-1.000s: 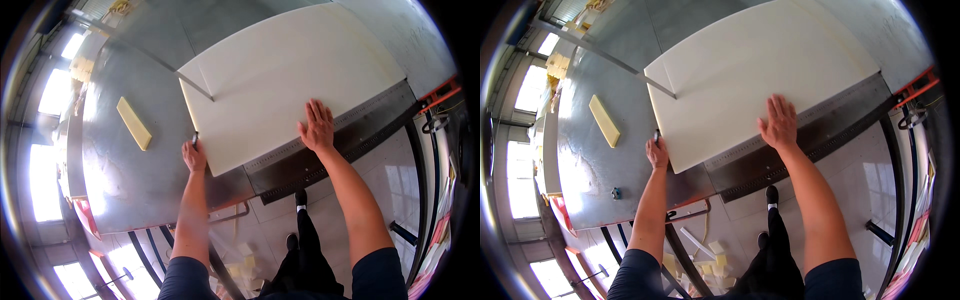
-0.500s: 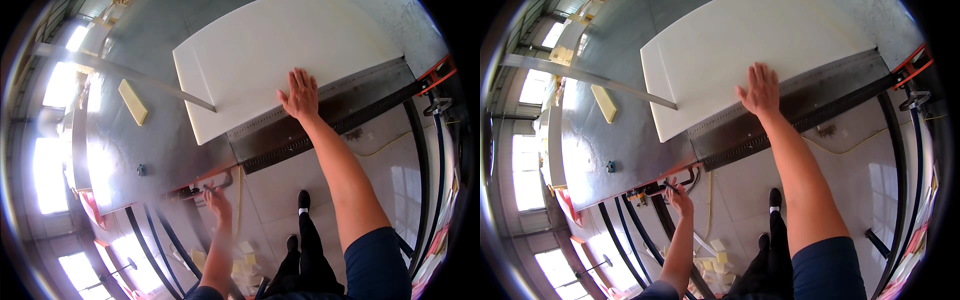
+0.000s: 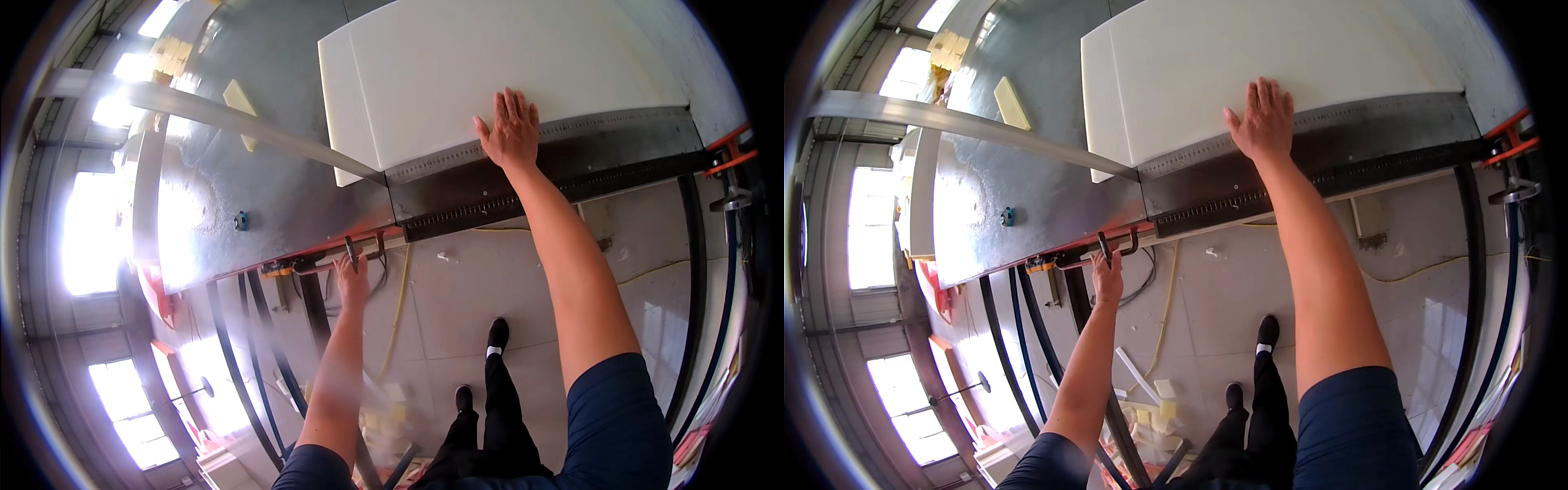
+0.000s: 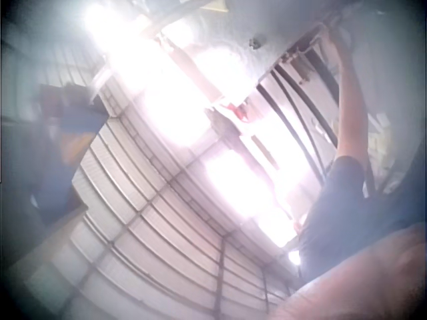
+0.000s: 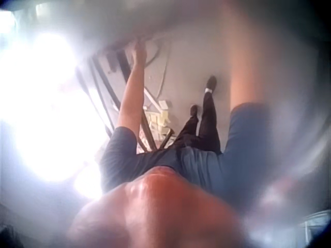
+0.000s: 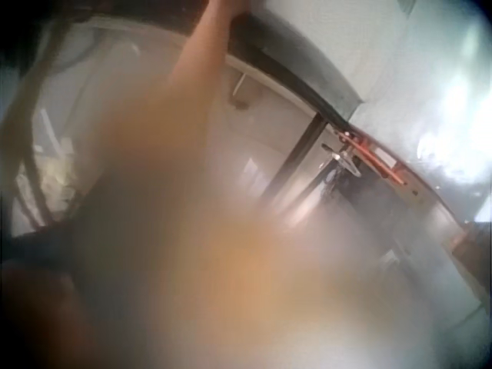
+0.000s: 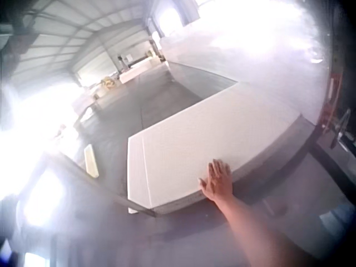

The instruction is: The person measures and cuts white foam sheets on a large table using a metal ruler and a utility knife. They repeatedly mark lines, cut along the ruler, and stack the cut pieces on a nearby pile.

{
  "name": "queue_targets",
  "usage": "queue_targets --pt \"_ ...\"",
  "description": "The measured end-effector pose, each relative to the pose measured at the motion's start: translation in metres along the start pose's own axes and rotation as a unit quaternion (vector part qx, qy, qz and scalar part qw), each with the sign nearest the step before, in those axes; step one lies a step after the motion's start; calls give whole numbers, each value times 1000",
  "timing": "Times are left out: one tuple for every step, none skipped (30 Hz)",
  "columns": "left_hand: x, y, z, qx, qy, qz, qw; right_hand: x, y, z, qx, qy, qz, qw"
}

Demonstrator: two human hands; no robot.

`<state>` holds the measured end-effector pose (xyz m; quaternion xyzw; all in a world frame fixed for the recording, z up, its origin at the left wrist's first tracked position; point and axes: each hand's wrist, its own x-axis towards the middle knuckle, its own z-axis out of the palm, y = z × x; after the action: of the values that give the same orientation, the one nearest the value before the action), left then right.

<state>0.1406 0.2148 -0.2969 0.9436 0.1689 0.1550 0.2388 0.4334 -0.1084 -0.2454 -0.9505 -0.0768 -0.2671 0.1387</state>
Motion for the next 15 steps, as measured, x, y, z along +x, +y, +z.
queue_targets --pt "-2 3 1 5 0 6 1000 -2 2 -1 8 14 -6 1000" --pt "3 11 -1 11 -46 -29 998 0 9 1 12 16 -5 1000" --pt "8 17 -2 26 -60 -28 997 -1 14 2 15 17 -3 1000" --pt "14 23 -2 41 -71 -25 996 1 20 5 19 22 -1 1000" --pt "14 25 -2 51 -84 -18 995 0 22 2 42 10 14 999" --pt "-14 -29 0 -97 -34 -31 994 -2 6 1 76 -11 20 997" --pt "-5 -35 6 -117 -53 -42 991 -8 5 11 70 -19 13 997" --pt "0 -46 11 -136 -69 -58 987 8 -5 12 78 -28 -4 997" --pt "6 -18 -2 -4 -135 -72 988 5 -3 1 77 -37 -10 996" --pt "-11 -25 5 -341 -57 -193 918 6 -9 -5 92 -33 -13 995" --pt "-29 -38 3 -627 34 -273 729 0 -18 -10 116 -33 -11 993" --pt "-15 -24 -1 -337 -14 -156 928 7 -13 -12 86 -39 -12 995" --pt "2 -8 -6 8 -61 -45 997 14 -7 -15 55 -43 -17 997" --pt "11 2 -5 10 -59 -57 997 25 -1 -13 54 -39 -14 998" --pt "19 8 -3 8 -67 -68 995 27 0 -9 45 -40 -6 998"
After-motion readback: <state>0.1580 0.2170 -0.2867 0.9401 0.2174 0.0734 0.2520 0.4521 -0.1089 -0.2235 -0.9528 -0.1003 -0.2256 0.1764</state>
